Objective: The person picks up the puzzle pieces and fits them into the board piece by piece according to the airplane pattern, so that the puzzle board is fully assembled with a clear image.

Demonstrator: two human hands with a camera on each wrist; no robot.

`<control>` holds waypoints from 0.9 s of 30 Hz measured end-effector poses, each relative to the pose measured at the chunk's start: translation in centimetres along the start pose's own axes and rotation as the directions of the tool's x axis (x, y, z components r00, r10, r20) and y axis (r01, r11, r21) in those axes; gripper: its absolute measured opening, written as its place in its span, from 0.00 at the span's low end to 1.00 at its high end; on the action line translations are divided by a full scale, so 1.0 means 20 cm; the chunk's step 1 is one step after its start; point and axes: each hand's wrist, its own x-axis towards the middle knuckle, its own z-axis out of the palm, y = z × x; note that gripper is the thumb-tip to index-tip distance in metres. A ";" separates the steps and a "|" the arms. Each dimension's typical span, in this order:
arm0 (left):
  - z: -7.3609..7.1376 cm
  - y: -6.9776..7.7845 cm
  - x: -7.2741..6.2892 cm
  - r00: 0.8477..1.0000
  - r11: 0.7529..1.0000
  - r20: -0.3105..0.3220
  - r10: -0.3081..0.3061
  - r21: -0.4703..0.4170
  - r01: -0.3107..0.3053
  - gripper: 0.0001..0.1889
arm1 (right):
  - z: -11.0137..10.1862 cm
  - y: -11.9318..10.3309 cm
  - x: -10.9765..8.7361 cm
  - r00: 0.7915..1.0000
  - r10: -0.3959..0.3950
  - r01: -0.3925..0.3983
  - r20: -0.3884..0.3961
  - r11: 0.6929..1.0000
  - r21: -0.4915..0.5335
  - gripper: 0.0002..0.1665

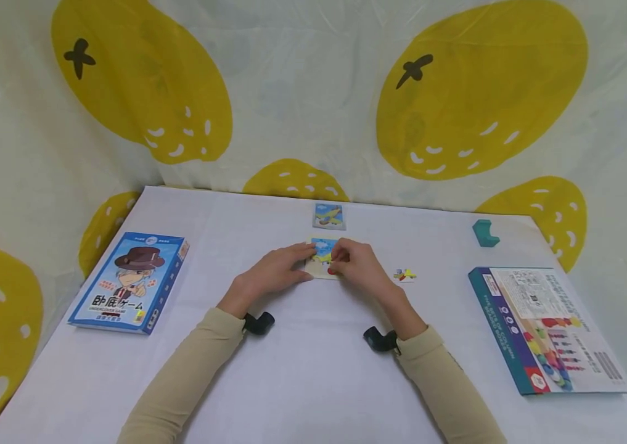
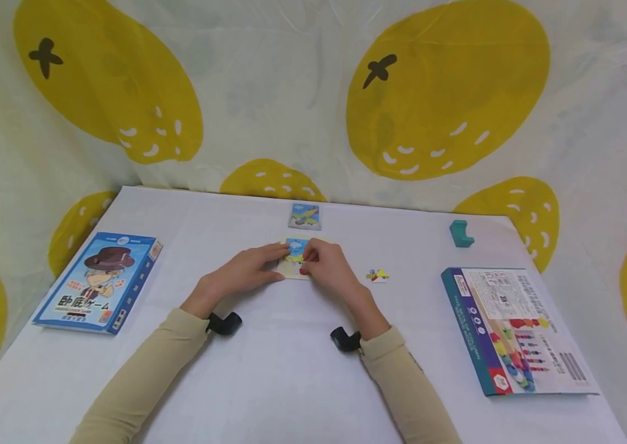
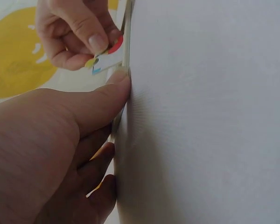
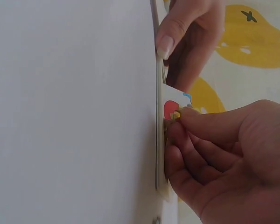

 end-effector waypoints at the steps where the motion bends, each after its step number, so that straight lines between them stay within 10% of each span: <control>1: 0.00 0.00 0.00 1.000 1.000 0.002 0.004 0.000 -0.004 0.35 | 0.01 -0.01 0.00 1.000 -0.003 0.003 0.000 1.000 -0.008 0.04; 27: 0.00 0.00 0.00 0.999 0.999 0.001 0.048 0.020 -0.048 0.33 | 0.12 -0.04 0.08 1.000 -0.004 0.003 -0.011 0.996 -0.094 0.01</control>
